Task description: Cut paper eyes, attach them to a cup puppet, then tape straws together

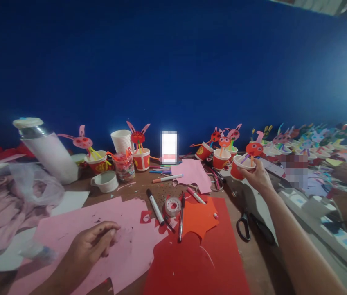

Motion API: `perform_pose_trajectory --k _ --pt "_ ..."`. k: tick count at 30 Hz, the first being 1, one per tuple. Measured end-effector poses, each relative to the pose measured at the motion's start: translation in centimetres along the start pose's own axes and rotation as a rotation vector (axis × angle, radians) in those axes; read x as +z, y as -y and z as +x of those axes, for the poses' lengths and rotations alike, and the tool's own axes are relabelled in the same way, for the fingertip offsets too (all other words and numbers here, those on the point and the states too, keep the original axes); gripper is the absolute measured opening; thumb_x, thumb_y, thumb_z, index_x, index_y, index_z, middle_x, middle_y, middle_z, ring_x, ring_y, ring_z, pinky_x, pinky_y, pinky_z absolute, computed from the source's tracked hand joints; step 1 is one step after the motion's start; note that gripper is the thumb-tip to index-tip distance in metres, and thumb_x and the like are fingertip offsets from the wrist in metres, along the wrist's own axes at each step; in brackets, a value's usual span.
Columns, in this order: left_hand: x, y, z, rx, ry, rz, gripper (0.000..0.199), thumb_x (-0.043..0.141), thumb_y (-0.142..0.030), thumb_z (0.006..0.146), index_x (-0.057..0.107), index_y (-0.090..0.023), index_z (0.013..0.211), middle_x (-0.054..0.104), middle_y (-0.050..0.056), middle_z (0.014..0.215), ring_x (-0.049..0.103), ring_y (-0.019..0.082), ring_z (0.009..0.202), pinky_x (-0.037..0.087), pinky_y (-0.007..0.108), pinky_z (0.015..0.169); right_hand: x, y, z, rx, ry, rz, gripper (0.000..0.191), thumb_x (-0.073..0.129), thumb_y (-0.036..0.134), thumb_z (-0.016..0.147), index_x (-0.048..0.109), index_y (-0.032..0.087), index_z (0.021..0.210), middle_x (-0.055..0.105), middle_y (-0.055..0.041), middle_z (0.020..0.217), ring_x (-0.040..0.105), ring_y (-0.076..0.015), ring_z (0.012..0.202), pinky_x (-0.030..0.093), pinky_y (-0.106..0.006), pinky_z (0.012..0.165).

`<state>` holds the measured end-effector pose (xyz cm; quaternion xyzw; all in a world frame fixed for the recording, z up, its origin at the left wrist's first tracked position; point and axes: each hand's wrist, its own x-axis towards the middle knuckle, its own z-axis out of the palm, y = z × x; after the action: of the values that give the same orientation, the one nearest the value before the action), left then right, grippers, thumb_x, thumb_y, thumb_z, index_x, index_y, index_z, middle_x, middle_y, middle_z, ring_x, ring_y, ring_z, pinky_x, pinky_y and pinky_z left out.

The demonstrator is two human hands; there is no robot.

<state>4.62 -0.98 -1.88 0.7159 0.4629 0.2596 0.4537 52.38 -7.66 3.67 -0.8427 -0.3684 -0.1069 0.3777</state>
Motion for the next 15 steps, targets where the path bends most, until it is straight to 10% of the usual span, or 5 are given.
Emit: perform_pose_trajectory --k 15 --pt "0.1 0.1 0.4 0.002 -0.01 0.014 0.029 0.045 -0.043 0.078 0.057 -0.018 0.086 0.055 -0.002 0.061 0.053 0.012 0.051 0.046 0.02 0.049 2.7 -1.7 0.6 -0.099 0.048 0.14 0.065 0.06 0.042 0.064 0.044 0.011 0.119 0.063 -0.0126 0.094 0.061 -0.0248 0.083 0.047 -0.036 0.071"
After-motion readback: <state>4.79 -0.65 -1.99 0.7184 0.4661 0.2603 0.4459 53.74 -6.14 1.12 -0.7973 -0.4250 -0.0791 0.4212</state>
